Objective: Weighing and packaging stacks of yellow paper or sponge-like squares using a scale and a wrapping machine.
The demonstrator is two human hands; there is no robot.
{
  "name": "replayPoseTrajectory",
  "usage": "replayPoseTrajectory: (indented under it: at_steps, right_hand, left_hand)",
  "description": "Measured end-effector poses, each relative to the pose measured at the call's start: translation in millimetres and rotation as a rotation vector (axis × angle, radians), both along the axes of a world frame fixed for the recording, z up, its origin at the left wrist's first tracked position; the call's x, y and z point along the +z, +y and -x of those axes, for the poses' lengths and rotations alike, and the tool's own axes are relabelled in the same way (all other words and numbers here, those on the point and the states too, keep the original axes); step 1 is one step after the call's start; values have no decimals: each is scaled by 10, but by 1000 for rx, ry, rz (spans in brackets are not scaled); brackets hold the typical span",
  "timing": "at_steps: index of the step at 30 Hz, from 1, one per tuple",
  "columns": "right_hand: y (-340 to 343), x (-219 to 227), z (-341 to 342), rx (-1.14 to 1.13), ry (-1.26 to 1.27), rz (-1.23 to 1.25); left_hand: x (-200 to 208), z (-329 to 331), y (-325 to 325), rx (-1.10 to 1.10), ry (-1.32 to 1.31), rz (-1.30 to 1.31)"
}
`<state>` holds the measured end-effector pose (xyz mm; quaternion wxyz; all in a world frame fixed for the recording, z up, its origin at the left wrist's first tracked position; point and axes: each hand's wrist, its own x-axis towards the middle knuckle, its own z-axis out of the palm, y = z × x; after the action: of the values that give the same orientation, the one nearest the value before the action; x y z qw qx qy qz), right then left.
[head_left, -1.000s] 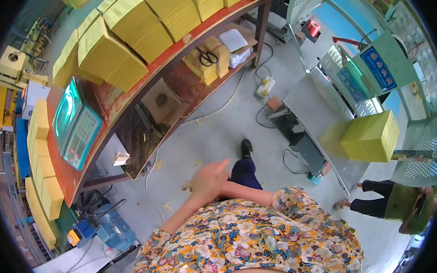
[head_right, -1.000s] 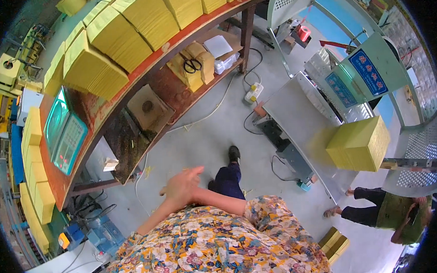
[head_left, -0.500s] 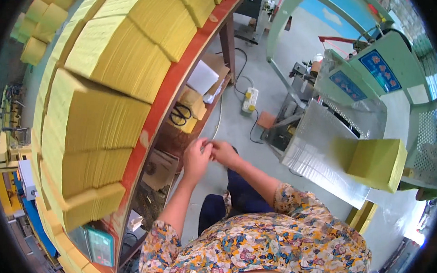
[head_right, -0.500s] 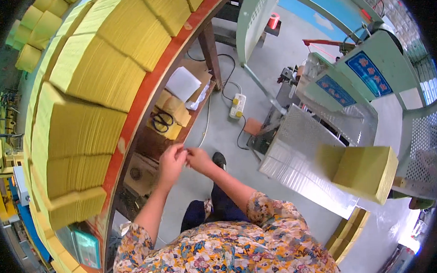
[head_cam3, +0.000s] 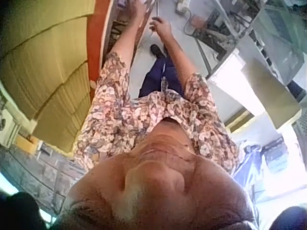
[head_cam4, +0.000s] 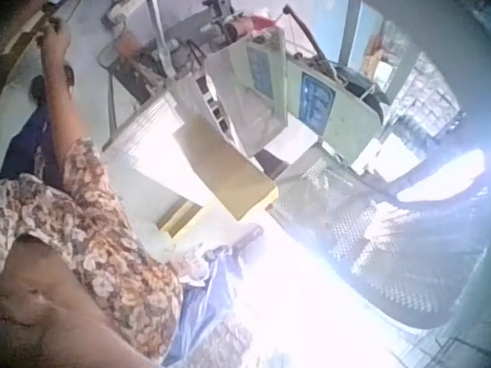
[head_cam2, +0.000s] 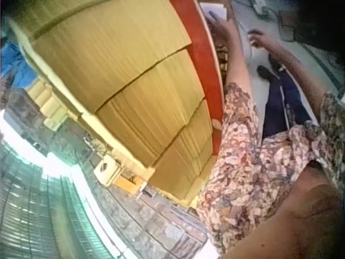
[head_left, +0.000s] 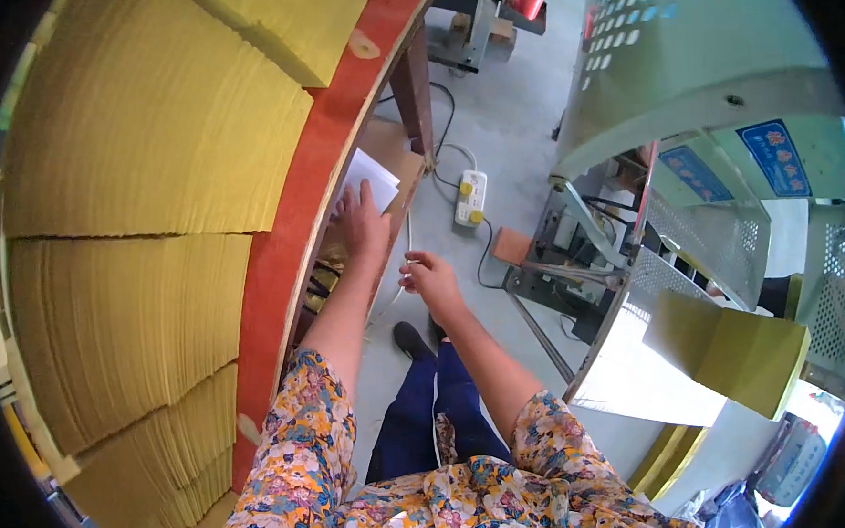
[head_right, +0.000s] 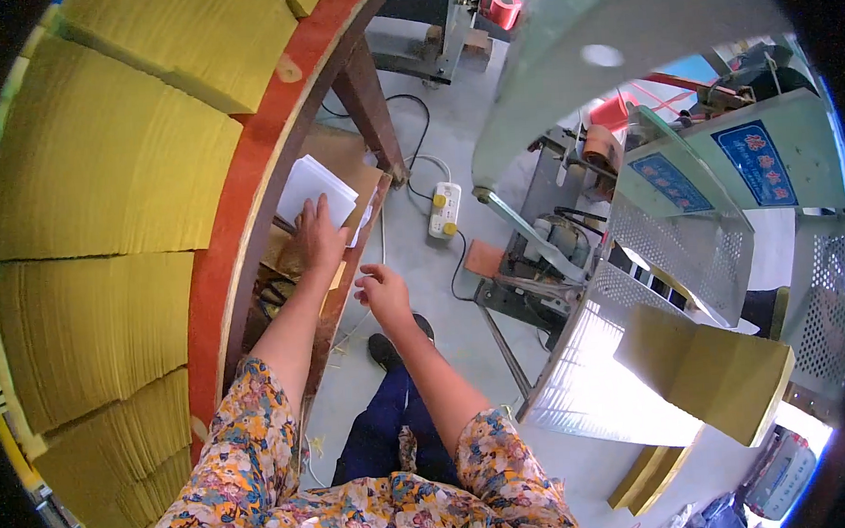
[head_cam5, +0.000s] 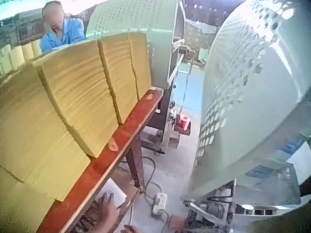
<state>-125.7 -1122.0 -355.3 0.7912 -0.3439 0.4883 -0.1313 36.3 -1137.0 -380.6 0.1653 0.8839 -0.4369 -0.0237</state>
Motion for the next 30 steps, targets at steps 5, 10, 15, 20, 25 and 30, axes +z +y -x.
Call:
replayPoseTrajectory:
  at_steps: [5, 10, 15, 20, 25, 30]
  right_hand:
    - [-274, -140, -112, -90, 1, 60]
    - [-590, -236, -448, -158, 3, 162]
    - [-930, -417, -631, -114, -11, 329]
    - [-954, -305, -845, 26, 71, 406]
    - [-1063, -364, -863, 93, 48, 405]
    - [-879, -245, -934, 312, 106, 664]
  left_hand:
    - [105, 68, -56, 20, 205, -143]
    - [58, -101, 46, 28, 179, -17]
    - [-37, -140, 81, -6, 297, 33]
    - [-120, -305, 235, 9, 381, 150]
    - [-101, -180, 140, -21, 492, 192]
    - [-196, -406, 262, 366, 1475, 406]
